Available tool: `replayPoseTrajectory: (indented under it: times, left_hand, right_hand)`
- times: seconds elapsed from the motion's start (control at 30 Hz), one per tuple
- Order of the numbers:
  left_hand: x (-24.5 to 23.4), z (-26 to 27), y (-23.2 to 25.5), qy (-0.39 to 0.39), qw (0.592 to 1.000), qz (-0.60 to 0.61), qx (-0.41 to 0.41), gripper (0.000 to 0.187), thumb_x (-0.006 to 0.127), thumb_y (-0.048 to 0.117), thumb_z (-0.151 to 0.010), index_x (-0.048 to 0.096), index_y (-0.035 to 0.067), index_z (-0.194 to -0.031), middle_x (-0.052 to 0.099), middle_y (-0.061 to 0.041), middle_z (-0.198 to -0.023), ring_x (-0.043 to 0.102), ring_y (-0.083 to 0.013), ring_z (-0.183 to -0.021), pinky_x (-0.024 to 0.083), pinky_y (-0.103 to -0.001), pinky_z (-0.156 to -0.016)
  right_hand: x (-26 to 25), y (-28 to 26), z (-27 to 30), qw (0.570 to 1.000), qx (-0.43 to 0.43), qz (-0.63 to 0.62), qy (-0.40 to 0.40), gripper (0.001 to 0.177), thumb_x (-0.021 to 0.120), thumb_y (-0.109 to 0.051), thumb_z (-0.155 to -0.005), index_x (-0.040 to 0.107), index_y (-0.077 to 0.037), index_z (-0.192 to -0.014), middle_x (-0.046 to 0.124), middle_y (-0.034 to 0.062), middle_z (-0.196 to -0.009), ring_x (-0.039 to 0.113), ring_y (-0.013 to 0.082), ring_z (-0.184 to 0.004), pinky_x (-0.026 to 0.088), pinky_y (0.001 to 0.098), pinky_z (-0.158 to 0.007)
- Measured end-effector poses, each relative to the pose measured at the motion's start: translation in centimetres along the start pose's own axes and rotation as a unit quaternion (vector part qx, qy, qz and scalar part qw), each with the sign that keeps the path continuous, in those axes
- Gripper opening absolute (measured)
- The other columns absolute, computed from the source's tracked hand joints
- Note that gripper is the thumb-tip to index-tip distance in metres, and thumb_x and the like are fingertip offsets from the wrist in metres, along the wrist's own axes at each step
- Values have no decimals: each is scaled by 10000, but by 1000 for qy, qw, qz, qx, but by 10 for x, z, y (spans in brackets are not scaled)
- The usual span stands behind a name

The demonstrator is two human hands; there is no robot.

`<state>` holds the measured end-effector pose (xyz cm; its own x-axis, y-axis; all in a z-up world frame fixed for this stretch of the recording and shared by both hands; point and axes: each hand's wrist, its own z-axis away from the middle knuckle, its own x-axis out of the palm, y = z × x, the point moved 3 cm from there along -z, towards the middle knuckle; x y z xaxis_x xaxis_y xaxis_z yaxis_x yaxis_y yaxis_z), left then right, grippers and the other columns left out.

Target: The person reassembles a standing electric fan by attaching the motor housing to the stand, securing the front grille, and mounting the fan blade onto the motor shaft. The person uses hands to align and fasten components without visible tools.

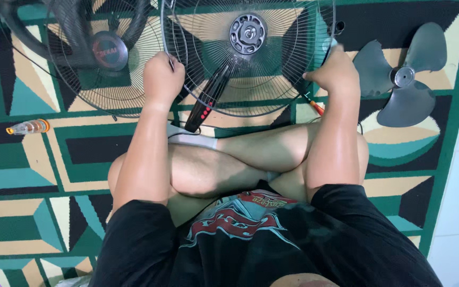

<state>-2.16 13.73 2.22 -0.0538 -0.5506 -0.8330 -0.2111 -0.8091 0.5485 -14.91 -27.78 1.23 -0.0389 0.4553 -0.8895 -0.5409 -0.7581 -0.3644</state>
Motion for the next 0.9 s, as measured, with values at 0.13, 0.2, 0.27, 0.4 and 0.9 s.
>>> replayPoseTrajectory:
  times: [0.13, 0.2, 0.27, 0.4, 0.9]
  left_hand:
    - [0, -2, 3, 23, 999, 11, 33, 180, 662, 106, -924, 659, -69, -881, 682, -282, -792, 680, -461, -768, 543, -511, -711]
    - [0, -2, 6, 22, 998, 18, 50, 158, 668, 84, -901, 660, -74, -888, 687, -282, -800, 686, -457, -769, 552, -503, -715]
    - [1, -1, 9, 21, 998, 17, 54, 145, 668, 68, -899, 660, -77, -897, 690, -284, -809, 690, -453, -776, 556, -496, -718]
    - [-1, -5, 7, 22, 999, 33, 35, 155, 661, 72, -897, 655, -82, -912, 692, -282, -811, 693, -449, -777, 559, -487, -712]
    - [-5, -11, -8, 16, 997, 54, -44, 211, 654, 73, -915, 665, -33, -1097, 729, -225, -879, 724, -386, -805, 555, -459, -753]
  right_hand:
    - [-23, -35, 10, 906, -255, 51, 335, 771, 890, -264, -642, 624, 35, -1300, 708, 191, -1098, 678, 373, -967, 545, 439, -837]
    - [-14, -52, -2, 918, -289, -130, 239, 463, 885, -113, -935, 655, -75, -1336, 698, 124, -1157, 661, 343, -1106, 546, 432, -979]
    - [21, -76, -20, 945, -159, -288, 1, 418, 739, -191, -953, 673, -122, -1360, 705, 74, -1054, 688, 270, -981, 562, 368, -909]
    - [47, -116, -6, 931, -301, -189, 84, 583, 823, -143, -882, 605, -29, -1410, 658, 144, -1102, 635, 328, -1045, 513, 416, -921]
    - [54, -151, -10, 943, -259, -164, 132, 491, 840, -239, -860, 683, -68, -1293, 670, 111, -1100, 666, 321, -1038, 527, 438, -897]
